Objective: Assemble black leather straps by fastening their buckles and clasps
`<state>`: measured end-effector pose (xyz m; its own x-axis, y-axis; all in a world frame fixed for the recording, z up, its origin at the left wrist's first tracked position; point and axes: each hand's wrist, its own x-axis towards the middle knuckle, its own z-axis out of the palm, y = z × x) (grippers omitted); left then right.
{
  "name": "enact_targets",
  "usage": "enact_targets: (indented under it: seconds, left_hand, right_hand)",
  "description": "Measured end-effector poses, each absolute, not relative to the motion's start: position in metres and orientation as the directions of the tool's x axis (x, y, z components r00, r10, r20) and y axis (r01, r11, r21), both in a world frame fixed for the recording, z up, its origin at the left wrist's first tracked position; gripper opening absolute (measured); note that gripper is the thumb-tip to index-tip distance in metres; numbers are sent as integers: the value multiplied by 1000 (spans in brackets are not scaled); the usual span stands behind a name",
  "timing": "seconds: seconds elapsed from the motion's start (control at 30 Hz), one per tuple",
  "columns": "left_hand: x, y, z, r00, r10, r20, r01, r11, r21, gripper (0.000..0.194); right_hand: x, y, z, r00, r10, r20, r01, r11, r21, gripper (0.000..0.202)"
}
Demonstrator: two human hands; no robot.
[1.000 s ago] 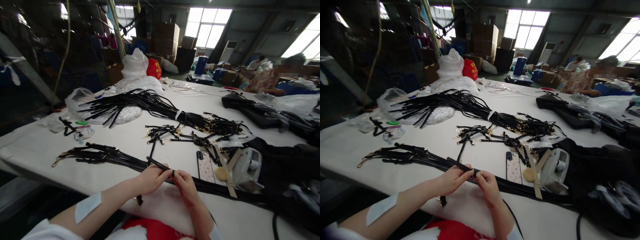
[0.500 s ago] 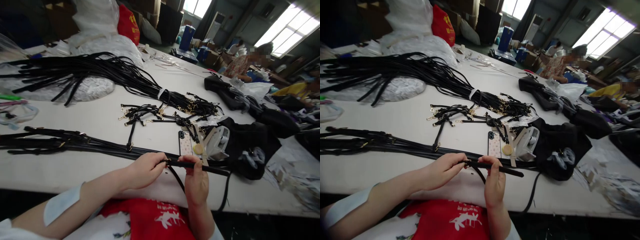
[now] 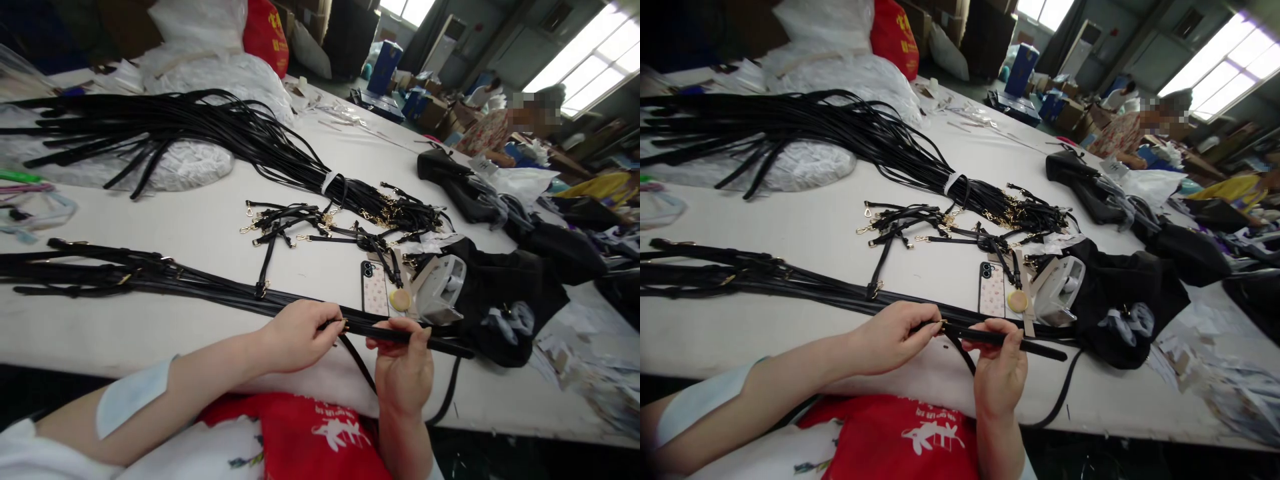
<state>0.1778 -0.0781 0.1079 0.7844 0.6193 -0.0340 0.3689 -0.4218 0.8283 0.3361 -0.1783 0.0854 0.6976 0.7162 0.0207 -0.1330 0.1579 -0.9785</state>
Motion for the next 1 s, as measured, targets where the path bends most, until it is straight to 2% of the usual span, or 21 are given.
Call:
enact_targets:
  seconds: [0.2,0.47,0.63,0.77,0.9,1.0]
  left_hand:
    - [182,-83,106,730,683,-36,407,-391,826,22]
    - [182,-85,104,725,688,-32,444,-431,785,19]
    - [183,-85,105,710,702,-54,500,-448,741,18]
    - [185,-88,106,675,734,-78,567,-448,691,18]
    - [188,-95,105,650,756,-78,604,-452,657,18]
    - [189,-99,104,658,751,-55,576,-454,680,19]
  right_hand:
    - [335,-182,79,636,770,40,-7,57,-998,20]
    - [332,-182,77,632,774,-24,-42,3,-999,22]
    - [328,-184,80,642,765,54,102,-16,-995,25]
    - [318,-186,80,597,790,139,225,1,-974,18]
    - [309,-188,75,575,802,158,236,22,-972,15]
    - [312,-188,74,571,809,141,246,-4,-969,17]
